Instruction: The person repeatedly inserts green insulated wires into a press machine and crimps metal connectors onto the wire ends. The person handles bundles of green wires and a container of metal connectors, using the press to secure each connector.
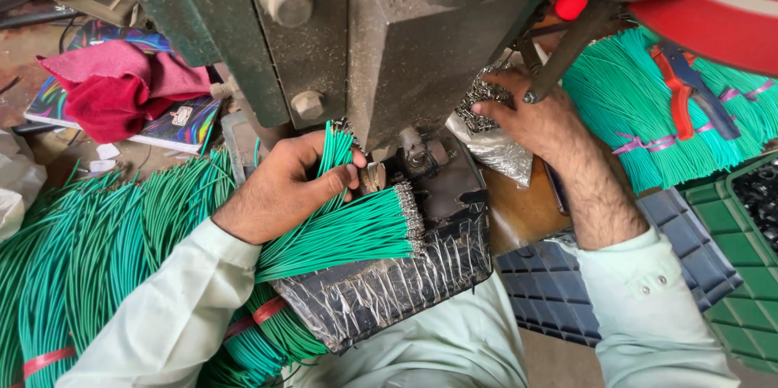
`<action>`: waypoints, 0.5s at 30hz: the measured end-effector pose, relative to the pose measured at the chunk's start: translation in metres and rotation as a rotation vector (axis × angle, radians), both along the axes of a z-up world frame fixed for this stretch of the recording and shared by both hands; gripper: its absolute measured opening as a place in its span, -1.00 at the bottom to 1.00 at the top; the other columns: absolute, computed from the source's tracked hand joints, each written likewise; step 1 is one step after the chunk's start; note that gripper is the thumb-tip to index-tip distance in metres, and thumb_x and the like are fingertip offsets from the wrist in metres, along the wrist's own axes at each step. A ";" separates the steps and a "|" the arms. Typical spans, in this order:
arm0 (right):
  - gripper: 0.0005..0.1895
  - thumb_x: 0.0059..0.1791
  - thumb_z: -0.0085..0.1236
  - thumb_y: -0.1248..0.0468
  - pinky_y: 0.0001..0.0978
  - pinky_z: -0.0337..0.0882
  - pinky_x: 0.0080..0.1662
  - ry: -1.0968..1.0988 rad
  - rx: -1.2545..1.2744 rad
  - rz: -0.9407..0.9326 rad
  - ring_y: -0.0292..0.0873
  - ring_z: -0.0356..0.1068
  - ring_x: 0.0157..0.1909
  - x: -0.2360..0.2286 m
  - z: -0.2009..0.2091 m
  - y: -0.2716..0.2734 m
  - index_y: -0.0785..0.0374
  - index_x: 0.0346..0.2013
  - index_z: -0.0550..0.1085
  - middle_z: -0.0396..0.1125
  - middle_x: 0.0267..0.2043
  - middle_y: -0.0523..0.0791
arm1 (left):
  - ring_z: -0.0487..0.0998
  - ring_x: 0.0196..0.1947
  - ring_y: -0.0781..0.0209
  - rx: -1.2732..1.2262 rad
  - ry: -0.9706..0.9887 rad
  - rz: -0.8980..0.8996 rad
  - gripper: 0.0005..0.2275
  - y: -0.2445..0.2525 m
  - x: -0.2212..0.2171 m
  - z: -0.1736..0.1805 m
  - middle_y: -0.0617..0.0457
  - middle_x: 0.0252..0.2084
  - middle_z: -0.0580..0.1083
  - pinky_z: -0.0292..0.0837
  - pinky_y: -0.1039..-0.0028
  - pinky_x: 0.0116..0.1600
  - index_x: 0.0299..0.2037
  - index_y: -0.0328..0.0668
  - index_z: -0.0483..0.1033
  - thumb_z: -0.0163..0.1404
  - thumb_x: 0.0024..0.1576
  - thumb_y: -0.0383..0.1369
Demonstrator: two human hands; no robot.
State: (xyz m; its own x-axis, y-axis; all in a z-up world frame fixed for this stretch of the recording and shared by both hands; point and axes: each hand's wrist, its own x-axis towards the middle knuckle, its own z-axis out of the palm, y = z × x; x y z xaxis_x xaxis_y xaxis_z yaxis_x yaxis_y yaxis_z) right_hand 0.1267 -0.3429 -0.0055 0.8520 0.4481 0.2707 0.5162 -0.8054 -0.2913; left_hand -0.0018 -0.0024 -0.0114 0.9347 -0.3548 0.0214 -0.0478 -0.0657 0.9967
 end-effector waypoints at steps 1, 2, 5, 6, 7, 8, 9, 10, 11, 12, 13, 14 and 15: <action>-0.53 -0.04 0.33 0.16 -0.01 0.35 0.10 -0.047 -0.015 0.082 0.21 0.38 0.13 0.005 -0.002 0.003 0.32 0.09 0.50 0.39 0.08 0.15 | 0.52 -0.26 0.41 0.001 0.003 -0.001 -0.86 0.001 0.000 0.000 0.14 -0.30 0.52 0.50 0.53 -0.13 -0.05 -0.30 0.53 -0.02 0.22 -0.50; -0.51 -0.05 0.33 0.17 -0.01 0.33 0.14 -0.094 -0.029 0.165 0.21 0.36 0.16 0.010 -0.004 0.006 0.33 0.10 0.48 0.39 0.10 0.16 | 0.52 -0.27 0.40 0.001 0.005 -0.001 -0.86 0.001 0.001 -0.001 0.13 -0.30 0.52 0.50 0.53 -0.13 -0.05 -0.30 0.53 -0.02 0.22 -0.50; -0.47 -0.08 0.28 0.22 -0.06 0.32 0.19 -0.017 -0.038 0.298 0.19 0.33 0.21 0.018 -0.009 0.003 0.34 0.14 0.43 0.37 0.12 0.15 | 0.52 -0.28 0.40 0.015 0.009 -0.003 -0.86 0.002 0.001 -0.002 0.13 -0.31 0.53 0.50 0.53 -0.14 -0.06 -0.29 0.53 -0.02 0.22 -0.49; -0.46 -0.09 0.26 0.24 -0.09 0.33 0.19 0.043 -0.034 0.322 0.17 0.33 0.22 0.019 -0.009 -0.001 0.34 0.16 0.42 0.37 0.13 0.15 | 0.52 -0.28 0.40 0.022 0.008 -0.004 -0.86 0.002 0.001 -0.002 0.14 -0.31 0.53 0.50 0.53 -0.14 -0.06 -0.28 0.53 -0.02 0.21 -0.49; -0.55 -0.06 0.25 0.23 -0.11 0.35 0.18 0.107 -0.055 0.290 0.12 0.37 0.19 0.021 -0.009 -0.004 0.30 0.09 0.45 0.40 0.08 0.10 | 0.52 -0.27 0.41 0.018 -0.002 -0.007 -0.86 0.002 0.001 -0.001 0.14 -0.31 0.52 0.50 0.54 -0.14 -0.06 -0.28 0.53 -0.02 0.21 -0.49; -0.63 -0.04 0.25 0.22 -0.12 0.37 0.17 0.170 -0.075 0.259 0.07 0.40 0.16 0.022 -0.008 -0.007 0.27 0.02 0.48 0.44 0.02 0.04 | 0.51 -0.26 0.41 0.014 -0.011 -0.010 -0.86 0.002 0.001 -0.001 0.14 -0.30 0.52 0.49 0.54 -0.13 -0.06 -0.29 0.52 -0.01 0.21 -0.50; -0.71 -0.02 0.24 0.21 -0.14 0.40 0.16 0.233 -0.097 0.229 0.02 0.44 0.13 0.024 -0.008 -0.009 0.24 -0.04 0.52 0.47 -0.03 -0.01 | 0.51 -0.25 0.42 0.009 -0.022 -0.012 -0.86 0.001 0.001 0.000 0.13 -0.30 0.52 0.49 0.54 -0.12 -0.06 -0.29 0.52 -0.01 0.21 -0.50; -0.74 -0.01 0.25 0.23 -0.15 0.41 0.13 0.211 -0.092 0.185 0.00 0.45 0.09 0.025 -0.007 -0.010 0.24 -0.06 0.54 0.48 -0.05 -0.02 | 0.51 -0.25 0.42 0.010 -0.013 -0.006 -0.86 0.002 0.001 0.000 0.13 -0.30 0.52 0.49 0.54 -0.13 -0.06 -0.29 0.53 -0.01 0.21 -0.50; -0.77 0.00 0.25 0.24 -0.15 0.42 0.11 0.191 -0.085 0.138 -0.01 0.46 0.06 0.026 -0.007 -0.012 0.24 -0.08 0.56 0.49 -0.08 -0.04 | 0.51 -0.26 0.41 0.012 -0.004 -0.003 -0.86 0.001 0.001 0.000 0.13 -0.31 0.52 0.49 0.54 -0.13 -0.06 -0.28 0.53 -0.01 0.21 -0.50; -0.80 0.00 0.26 0.26 -0.16 0.43 0.08 0.171 -0.078 0.092 -0.02 0.48 0.02 0.027 -0.007 -0.014 0.25 -0.10 0.57 0.50 -0.10 -0.05 | 0.50 -0.27 0.41 0.014 0.006 0.000 -0.85 0.001 0.001 0.001 0.13 -0.31 0.52 0.48 0.54 -0.14 -0.06 -0.28 0.53 -0.02 0.21 -0.50; -0.81 0.00 0.28 0.28 -0.18 0.45 0.04 0.078 -0.081 0.116 -0.03 0.49 -0.01 0.028 -0.006 -0.015 0.26 -0.11 0.59 0.50 -0.11 -0.04 | 0.51 -0.27 0.41 0.022 0.011 0.002 -0.85 0.001 0.001 0.001 0.13 -0.31 0.52 0.49 0.54 -0.14 -0.06 -0.28 0.53 -0.02 0.21 -0.50; -0.82 -0.01 0.30 0.30 -0.19 0.47 0.00 -0.015 -0.085 0.141 -0.04 0.49 -0.04 0.031 -0.005 -0.016 0.27 -0.13 0.60 0.50 -0.13 -0.03 | 0.51 -0.27 0.41 0.029 0.016 0.003 -0.85 0.001 0.001 0.001 0.13 -0.32 0.52 0.49 0.54 -0.14 -0.06 -0.28 0.54 -0.02 0.20 -0.50; -0.83 -0.01 0.32 0.31 -0.21 0.49 -0.04 -0.108 -0.088 0.167 -0.04 0.50 -0.07 0.034 -0.004 -0.017 0.28 -0.14 0.61 0.50 -0.14 -0.01 | 0.51 -0.28 0.40 0.037 0.020 0.005 -0.84 0.002 0.001 0.002 0.13 -0.32 0.52 0.49 0.53 -0.15 -0.06 -0.28 0.54 -0.02 0.20 -0.50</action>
